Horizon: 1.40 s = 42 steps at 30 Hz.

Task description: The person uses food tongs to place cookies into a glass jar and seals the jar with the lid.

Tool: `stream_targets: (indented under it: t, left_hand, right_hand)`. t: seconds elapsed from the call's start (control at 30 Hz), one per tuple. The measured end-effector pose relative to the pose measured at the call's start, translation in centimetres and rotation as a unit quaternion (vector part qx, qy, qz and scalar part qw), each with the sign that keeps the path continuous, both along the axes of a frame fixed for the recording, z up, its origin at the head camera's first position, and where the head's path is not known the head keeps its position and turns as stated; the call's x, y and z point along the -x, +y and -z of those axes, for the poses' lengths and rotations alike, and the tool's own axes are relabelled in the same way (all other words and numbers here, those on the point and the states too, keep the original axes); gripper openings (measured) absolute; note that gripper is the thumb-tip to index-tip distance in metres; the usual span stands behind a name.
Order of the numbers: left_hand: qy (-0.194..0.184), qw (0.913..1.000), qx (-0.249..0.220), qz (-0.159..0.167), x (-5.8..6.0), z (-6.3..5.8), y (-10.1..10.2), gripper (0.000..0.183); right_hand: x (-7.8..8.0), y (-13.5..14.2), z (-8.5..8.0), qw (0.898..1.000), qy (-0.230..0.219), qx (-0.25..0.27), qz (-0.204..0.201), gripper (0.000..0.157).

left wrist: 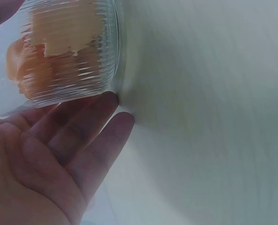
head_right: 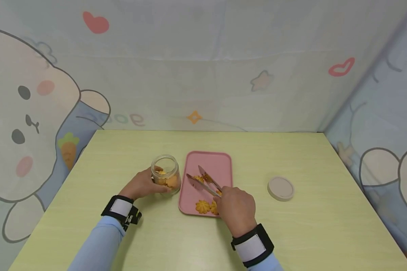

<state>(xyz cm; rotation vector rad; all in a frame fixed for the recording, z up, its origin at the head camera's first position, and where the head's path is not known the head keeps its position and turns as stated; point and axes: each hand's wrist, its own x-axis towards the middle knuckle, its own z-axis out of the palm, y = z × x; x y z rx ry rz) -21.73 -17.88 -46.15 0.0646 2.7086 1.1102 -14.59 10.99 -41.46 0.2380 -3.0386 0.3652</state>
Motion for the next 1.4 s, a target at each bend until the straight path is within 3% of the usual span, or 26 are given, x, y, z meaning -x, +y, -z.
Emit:
stream_targets:
  t: [0.37,0.7,0.9,1.1,1.4]
  left_hand:
    - [-0.006,0.9998,-0.017,0.003,-0.3,-0.3,0.1,0.094]
    - [-0.004,0.9991,-0.042,0.001,-0.3,-0.8,-0.1,0.119]
    - [0.017,0.9984,-0.052,0.013,0.0,-1.0,0.0,0.119]
    - [0.010,0.9981,-0.056,0.023,0.0,-1.3,0.0,0.112]
    - [0.045,0.9973,-0.039,0.044,0.1,-2.9,-0.1,0.103]
  right_hand:
    - [0.1,0.1,0.3,1.000,0.023,0.009,-0.005,0.023]
    - [0.1,0.2,-0.2,0.999,0.028,0.025,-0.006,0.022]
    - [0.0,0.3,-0.5,0.999,0.037,0.036,-0.008,0.024]
    - [-0.2,0.5,-0.9,0.997,0.061,0.044,-0.013,0.025]
    - [-0.3,0.7,-1.5,0.995,0.089,0.053,-0.017,0.026]
